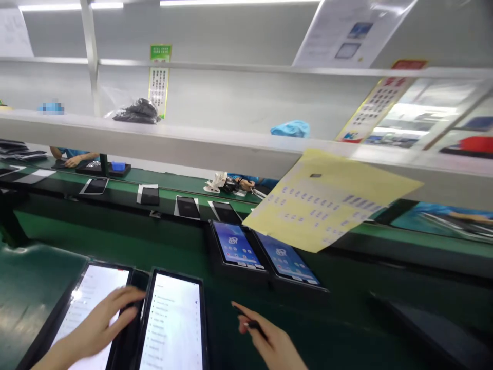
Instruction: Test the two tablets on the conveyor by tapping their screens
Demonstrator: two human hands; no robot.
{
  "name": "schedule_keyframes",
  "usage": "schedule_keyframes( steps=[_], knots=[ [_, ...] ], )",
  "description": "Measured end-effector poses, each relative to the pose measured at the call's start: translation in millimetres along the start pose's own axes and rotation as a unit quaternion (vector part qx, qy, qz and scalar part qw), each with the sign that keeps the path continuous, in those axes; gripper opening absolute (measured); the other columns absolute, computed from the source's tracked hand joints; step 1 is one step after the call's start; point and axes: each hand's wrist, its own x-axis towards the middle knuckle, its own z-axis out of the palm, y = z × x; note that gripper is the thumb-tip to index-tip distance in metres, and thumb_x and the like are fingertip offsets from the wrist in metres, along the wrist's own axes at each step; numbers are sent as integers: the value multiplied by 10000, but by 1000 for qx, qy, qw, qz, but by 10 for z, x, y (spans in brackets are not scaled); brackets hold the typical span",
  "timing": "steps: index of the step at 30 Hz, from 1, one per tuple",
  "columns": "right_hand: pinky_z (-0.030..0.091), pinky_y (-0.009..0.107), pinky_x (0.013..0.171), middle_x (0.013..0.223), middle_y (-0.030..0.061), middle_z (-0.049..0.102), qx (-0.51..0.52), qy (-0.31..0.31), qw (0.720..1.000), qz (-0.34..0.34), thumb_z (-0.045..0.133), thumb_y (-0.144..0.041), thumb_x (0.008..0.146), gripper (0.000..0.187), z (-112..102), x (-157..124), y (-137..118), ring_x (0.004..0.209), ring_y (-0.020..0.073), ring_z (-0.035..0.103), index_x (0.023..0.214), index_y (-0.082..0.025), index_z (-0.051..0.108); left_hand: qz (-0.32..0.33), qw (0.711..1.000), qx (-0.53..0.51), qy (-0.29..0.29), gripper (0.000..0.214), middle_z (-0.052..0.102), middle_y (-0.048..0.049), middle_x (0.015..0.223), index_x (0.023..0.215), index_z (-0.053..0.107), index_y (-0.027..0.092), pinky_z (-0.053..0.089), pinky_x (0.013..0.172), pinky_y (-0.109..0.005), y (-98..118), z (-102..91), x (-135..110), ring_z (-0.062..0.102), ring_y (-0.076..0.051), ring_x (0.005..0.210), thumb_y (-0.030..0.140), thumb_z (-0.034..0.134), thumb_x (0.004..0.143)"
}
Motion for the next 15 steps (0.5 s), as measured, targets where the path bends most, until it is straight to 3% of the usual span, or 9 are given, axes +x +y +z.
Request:
schedule_keyframes(
  steps=[2,4,6,8,11,15],
  knots=[
    [480,290,510,858,62,650,14,-29,999,20,362,-553,855,638,212,333,-103,493,168,568,1317,-133,492,3,1000,2,-8,536,505,-98,1389,1285,566,236,265,1123,-414,145,-54,692,401,-283,1304,582,358,933],
    [437,300,469,891,77,657,15,-47,999,9,328,-550,833,609,373,598,-211,393,142,493,1240,-125,485,-17,998,-1,-59,491,673,-114,1022,958,691,174,363,1026,-455,208,-85,1274,573,-290,1068,618,500,873],
    [466,317,560,862,79,659,11,-47,999,-25,322,-515,838,489,445,757,-333,443,159,545,1069,-143,539,-44,993,-22,-106,486,649,-38,754,762,661,161,441,893,-433,209,-118,1599,622,-234,824,628,557,847],
    [478,327,663,795,59,647,7,-50,997,-54,324,-455,870,402,444,795,-475,542,183,598,980,-159,572,-63,987,-75,-128,539,610,-14,696,737,656,160,452,792,-382,195,-156,1648,593,-192,715,664,509,859],
    [475,289,720,856,47,627,-12,-39,993,-113,350,-274,902,305,398,680,-744,706,179,619,1024,-184,615,-78,964,-218,-133,654,606,-31,751,835,697,177,414,698,-315,229,-177,1394,556,-181,708,783,456,796],
    [510,213,769,1065,33,612,-73,-15,967,-244,317,-5,782,515,384,467,-1143,900,147,631,1140,-240,602,-104,889,-421,-145,741,596,-25,781,861,691,177,385,655,-265,403,-37,955,536,-170,718,869,541,640]
  ],
)
